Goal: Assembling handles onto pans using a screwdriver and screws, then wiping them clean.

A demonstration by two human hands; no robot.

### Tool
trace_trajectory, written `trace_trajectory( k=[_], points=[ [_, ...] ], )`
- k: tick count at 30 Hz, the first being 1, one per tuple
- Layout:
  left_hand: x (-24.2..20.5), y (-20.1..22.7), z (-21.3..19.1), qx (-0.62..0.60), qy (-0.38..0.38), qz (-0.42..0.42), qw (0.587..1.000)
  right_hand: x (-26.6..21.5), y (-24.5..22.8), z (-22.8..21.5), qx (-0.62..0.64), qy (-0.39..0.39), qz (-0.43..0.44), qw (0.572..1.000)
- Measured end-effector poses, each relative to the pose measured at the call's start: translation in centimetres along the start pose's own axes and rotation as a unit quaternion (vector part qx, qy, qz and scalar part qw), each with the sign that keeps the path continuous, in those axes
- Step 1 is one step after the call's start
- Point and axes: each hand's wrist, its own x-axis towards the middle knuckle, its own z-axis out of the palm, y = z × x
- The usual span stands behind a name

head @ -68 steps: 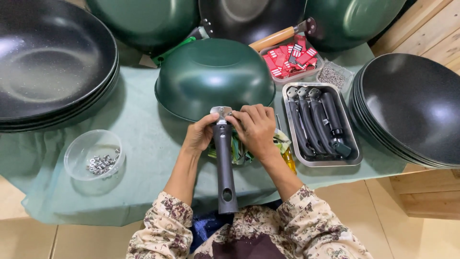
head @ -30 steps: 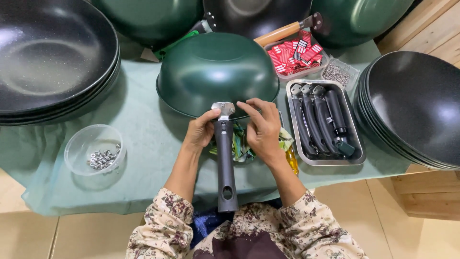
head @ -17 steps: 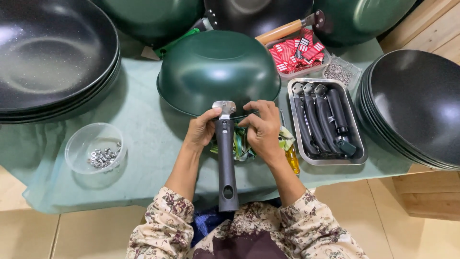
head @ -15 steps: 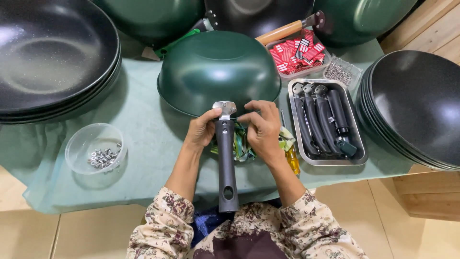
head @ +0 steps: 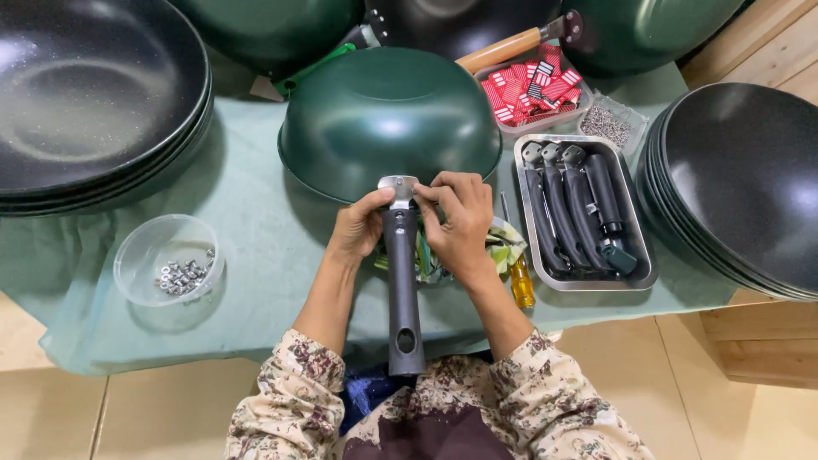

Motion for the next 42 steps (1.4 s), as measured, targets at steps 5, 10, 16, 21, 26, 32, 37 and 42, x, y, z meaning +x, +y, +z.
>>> trace_trajectory(
  k=[5, 10, 16, 21, 26, 32, 37, 42],
  points=[
    [1.0, -0.6, -1.3, -0.001, -0.001, 0.0, 1.0, -1.1, 0.4, -1.5, -0.02, -0.037, 0.061, 0.997],
    [-1.3, 1.9, 1.8, -0.009, -0.012, -0.032, 0.999, -4.0, 0.5, -3.8, -0.069, -0.188, 0.196, 0.96],
    [-1.6, 2.5, 2.1, -0.019, -0.019, -0.04, 0.999, -5.1, -1.2, -2.8, -0.058, -0.469, 0.26, 0.842],
    [-1.4, 2.7, 2.0, -0.023, -0.016, -0.038, 0.999, -9.7, 1.4, 0.0, 0.012, -0.301, 0.141, 0.943],
    [-3.0, 3.7, 4.0, -0.028, -0.01, -0.028, 0.999, -7.1, 3.0, -4.2, 0.208, -0.12, 0.249, 0.938],
    [-2.3, 3.4, 3.4, -0.039, -0.019, -0.039, 0.998, -4.1, 8.7, -8.7, 0.264, 0.07, 0.378, 0.884],
    [-2.0, 2.9, 2.7, -0.036, -0.019, -0.029, 0.999, -3.5, 14.1, -9.0, 0.198, 0.019, 0.349, 0.916],
    [-2.8, 3.7, 4.0, -0.027, -0.019, -0.031, 0.999, -4.1, 14.4, -7.5, -0.093, -0.229, 0.074, 0.966]
  ],
)
